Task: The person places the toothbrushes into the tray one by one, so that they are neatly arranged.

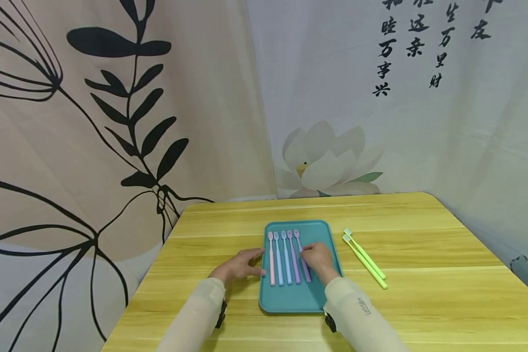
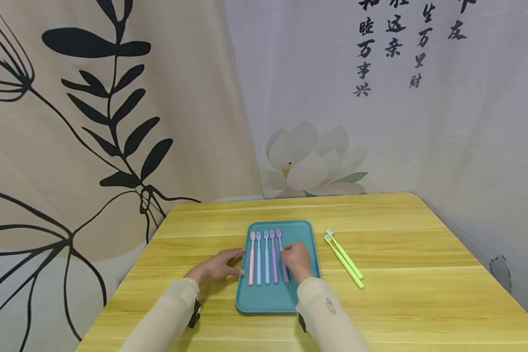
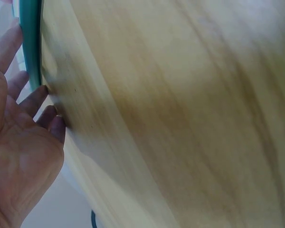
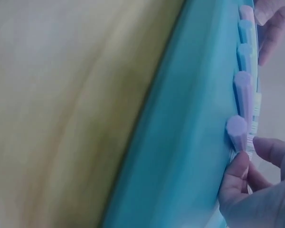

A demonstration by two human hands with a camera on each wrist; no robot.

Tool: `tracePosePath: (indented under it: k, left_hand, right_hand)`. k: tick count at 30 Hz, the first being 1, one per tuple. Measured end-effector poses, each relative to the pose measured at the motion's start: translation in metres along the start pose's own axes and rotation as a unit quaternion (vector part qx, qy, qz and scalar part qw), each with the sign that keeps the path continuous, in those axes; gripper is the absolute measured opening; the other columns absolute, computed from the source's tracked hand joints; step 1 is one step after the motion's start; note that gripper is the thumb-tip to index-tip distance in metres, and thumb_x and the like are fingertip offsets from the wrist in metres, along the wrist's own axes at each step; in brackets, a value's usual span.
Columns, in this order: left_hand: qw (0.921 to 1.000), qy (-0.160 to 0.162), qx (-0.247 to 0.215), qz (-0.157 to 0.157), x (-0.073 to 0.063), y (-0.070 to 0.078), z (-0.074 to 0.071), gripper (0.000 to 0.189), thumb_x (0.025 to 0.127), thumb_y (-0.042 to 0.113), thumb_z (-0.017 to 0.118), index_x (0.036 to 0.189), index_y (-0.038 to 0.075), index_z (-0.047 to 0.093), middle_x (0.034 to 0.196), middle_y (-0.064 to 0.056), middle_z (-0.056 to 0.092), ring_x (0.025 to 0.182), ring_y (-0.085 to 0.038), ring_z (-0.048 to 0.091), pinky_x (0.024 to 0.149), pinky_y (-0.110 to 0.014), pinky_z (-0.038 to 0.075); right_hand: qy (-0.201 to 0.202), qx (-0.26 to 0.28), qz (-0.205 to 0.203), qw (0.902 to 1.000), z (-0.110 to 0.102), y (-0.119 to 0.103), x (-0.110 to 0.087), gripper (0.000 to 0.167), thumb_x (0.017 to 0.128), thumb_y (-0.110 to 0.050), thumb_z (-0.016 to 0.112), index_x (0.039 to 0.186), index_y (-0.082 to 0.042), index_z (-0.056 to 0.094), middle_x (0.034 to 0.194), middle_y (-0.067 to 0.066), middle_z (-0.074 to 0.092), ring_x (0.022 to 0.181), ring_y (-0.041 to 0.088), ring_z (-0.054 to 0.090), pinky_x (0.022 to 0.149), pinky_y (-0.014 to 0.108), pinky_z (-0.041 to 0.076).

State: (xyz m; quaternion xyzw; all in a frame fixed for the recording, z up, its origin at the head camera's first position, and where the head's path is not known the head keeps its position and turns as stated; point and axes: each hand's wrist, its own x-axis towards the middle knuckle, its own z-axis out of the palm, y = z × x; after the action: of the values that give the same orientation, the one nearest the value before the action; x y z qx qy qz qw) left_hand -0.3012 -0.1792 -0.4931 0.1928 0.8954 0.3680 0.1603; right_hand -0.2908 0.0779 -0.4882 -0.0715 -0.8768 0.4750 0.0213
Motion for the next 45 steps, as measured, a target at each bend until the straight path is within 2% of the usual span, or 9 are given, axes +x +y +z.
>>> tracePosePath:
  k: [14,24,32,38,45]
  left_hand:
    - [1.0000,0.002,0.000,0.001,0.001,0.001,0.000,0.075,0.090,0.024,0.075,0.153,0.008,0.038,0.157,-0.014,0.035,0.145,-0.036,0.028,0.116,-0.052,0.025]
    - [1.0000,0.004,0.006,-0.005,0.000,0.001,0.000,0.076,0.089,0.024,0.076,0.153,0.008,0.038,0.156,-0.015,0.036,0.145,-0.037,0.028,0.116,-0.054,0.025]
    - [0.9999,-0.001,-0.001,-0.011,-0.001,0.003,0.000,0.075,0.089,0.024,0.076,0.153,0.008,0.038,0.157,-0.015,0.035,0.145,-0.038,0.027,0.115,-0.055,0.026]
    - [0.9998,0.001,0.001,-0.017,-0.002,0.000,0.001,0.075,0.089,0.026,0.076,0.153,0.010,0.039,0.157,-0.014,0.035,0.145,-0.037,0.027,0.116,-0.054,0.025]
    - [0.9999,0.001,-0.004,-0.015,-0.003,0.001,0.000,0.074,0.090,0.026,0.075,0.153,0.010,0.039,0.157,-0.015,0.034,0.145,-0.038,0.027,0.115,-0.055,0.026]
  right_hand:
    - [-0.027,0.047,0.016,0.9984,0.001,0.002,0.005,0.032,0.090,-0.009,0.067,0.118,0.005,0.067,0.110,0.018,0.069,0.091,0.023,0.066,0.076,0.037,0.057]
    - [-0.035,0.077,0.006,0.9964,-0.007,0.000,0.005,0.034,0.092,-0.009,0.067,0.122,0.007,0.065,0.114,0.020,0.067,0.091,0.024,0.067,0.074,0.035,0.058]
    - [-0.024,0.064,-0.001,0.9977,-0.015,0.004,0.007,0.033,0.091,-0.009,0.068,0.120,0.005,0.067,0.112,0.018,0.068,0.082,0.022,0.066,0.072,0.034,0.056]
    - [-0.035,0.071,0.011,0.9968,-0.022,0.004,0.008,0.035,0.094,-0.012,0.066,0.125,0.003,0.064,0.118,0.018,0.066,0.089,0.026,0.065,0.077,0.037,0.056]
    - [-0.024,0.095,-0.004,0.9952,-0.040,0.008,0.014,0.037,0.094,-0.011,0.065,0.127,0.006,0.063,0.114,0.021,0.066,0.094,0.035,0.066,0.076,0.036,0.057]
